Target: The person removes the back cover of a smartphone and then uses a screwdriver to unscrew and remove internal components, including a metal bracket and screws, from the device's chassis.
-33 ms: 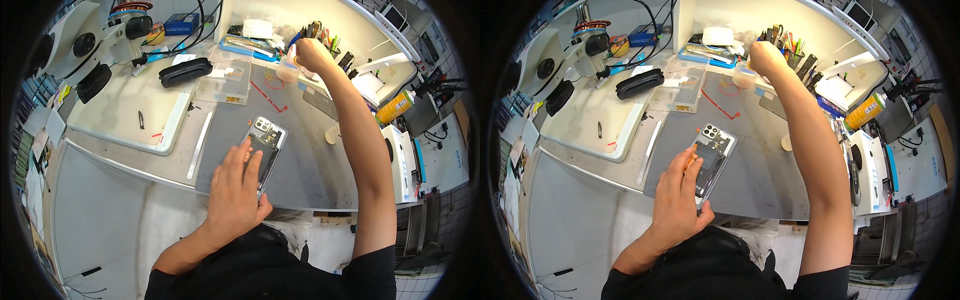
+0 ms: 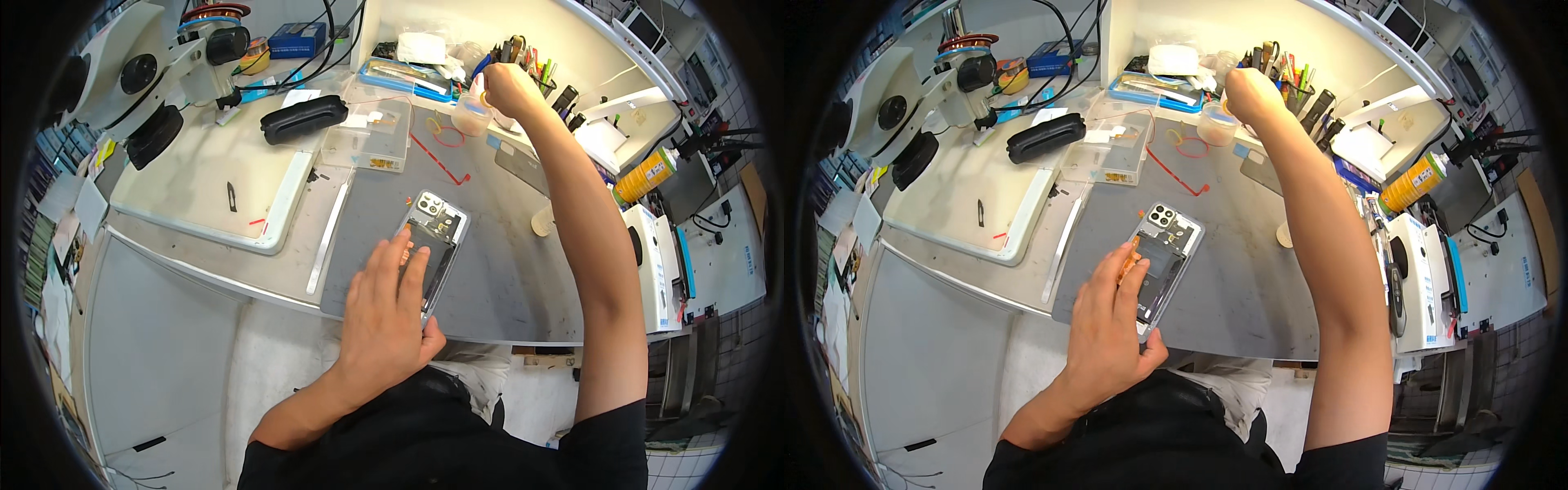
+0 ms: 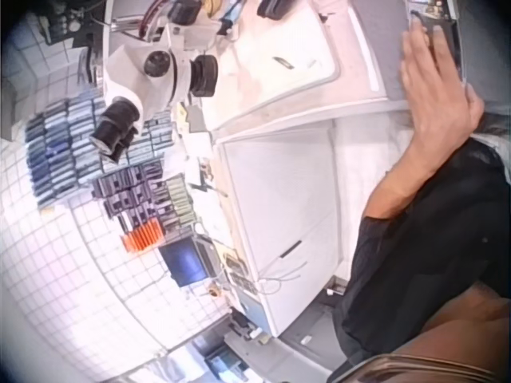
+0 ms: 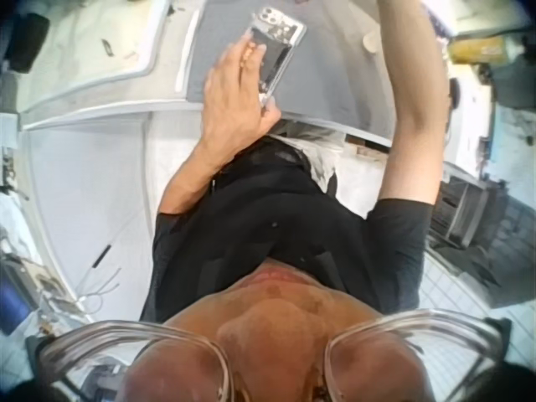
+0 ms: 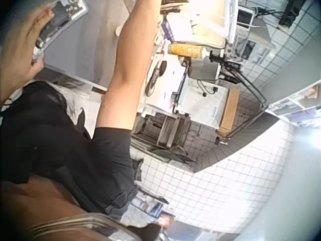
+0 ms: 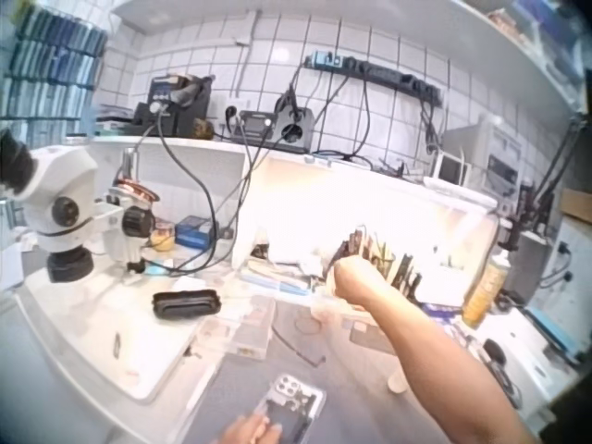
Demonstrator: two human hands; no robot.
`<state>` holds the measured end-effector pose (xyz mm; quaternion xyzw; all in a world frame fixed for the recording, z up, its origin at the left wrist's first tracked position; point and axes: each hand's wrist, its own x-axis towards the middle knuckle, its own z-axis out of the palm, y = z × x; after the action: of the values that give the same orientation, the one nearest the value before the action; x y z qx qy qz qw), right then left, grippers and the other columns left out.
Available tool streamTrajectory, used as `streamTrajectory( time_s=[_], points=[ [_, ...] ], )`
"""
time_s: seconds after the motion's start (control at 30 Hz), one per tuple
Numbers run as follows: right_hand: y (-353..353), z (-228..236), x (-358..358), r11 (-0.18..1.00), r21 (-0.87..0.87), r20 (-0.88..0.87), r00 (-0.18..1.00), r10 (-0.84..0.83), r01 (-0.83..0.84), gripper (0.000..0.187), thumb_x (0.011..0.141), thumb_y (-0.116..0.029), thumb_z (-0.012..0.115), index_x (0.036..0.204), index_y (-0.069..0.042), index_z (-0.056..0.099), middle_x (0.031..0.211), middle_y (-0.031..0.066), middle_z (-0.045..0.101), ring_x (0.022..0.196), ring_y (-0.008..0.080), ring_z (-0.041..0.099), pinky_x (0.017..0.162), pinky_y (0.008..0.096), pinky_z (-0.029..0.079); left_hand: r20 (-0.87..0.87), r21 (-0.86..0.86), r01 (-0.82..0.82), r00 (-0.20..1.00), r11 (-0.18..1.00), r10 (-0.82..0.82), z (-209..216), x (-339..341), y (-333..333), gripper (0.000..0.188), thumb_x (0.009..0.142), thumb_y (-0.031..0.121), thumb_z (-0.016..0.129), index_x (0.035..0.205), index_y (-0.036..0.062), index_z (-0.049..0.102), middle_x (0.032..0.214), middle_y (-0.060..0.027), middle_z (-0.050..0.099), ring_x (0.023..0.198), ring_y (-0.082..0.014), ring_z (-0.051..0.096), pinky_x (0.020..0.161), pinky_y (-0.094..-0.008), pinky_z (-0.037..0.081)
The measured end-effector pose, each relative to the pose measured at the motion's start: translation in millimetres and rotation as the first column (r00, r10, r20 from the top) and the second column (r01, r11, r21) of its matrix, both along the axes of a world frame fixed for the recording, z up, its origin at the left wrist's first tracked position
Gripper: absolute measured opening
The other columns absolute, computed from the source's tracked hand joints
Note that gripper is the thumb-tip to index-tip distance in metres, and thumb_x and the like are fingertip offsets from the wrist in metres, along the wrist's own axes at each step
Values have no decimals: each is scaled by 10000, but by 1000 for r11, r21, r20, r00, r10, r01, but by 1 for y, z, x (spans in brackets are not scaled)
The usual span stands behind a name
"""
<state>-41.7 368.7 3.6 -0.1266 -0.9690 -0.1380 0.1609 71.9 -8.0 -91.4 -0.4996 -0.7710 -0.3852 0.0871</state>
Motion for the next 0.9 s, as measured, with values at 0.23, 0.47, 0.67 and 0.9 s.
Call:
streamTrajectory(
  time_s=[0.23, 0.47, 0.67, 0.9],
  points=[
    [-29, -2, 1, 995, -98, -31, 999, -5, 2, 188, 819, -105, 667, 962, -57, 780, 902, 181, 741, 814, 315, 718, 771, 394, 566, -1, 41, 5, 1000, 999, -5, -2, -1, -2, 797, 638, 80, 713, 1375, -75, 452, 1468, -277, 399, 1295, -462, 466, 1015, -512, 424],
    [-99, -7, 20, 951, -220, 419, 859, 294, -219, 171, 820, -206, 715, 955, -121, 775, 911, 90, 743, 857, 267, 703, 766, 407, 547, -20, 39, 2, 1000, 999, -1, -1, -1, -2, 808, 626, 79, 713, 1373, -83, 450, 1468, -284, 402, 1284, -467, 475, 1006, -507, 432],
    [-95, -36, 24, 972, -32, 437, 871, 225, -234, 141, 821, -189, 682, 917, -87, 695, 874, 91, 694, 838, 307, 684, 725, 440, 533, 1, 37, 14, 1000, 999, -14, -1, 0, -1, 808, 633, 79, 715, 1378, -80, 447, 1472, -278, 396, 1298, -459, 462, 1021, -506, 423],
    [-31, 8, 13, 997, -61, 140, 988, 58, -50, 112, 811, -85, 627, 905, -44, 670, 822, 150, 706, 795, 357, 682, 725, 443, 545, -18, 20, -1, 1000, 1000, 1, -1, 0, -2, 802, 645, 84, 720, 1382, -73, 446, 1478, -268, 391, 1317, -449, 449, 1035, -510, 415]
  ],
)
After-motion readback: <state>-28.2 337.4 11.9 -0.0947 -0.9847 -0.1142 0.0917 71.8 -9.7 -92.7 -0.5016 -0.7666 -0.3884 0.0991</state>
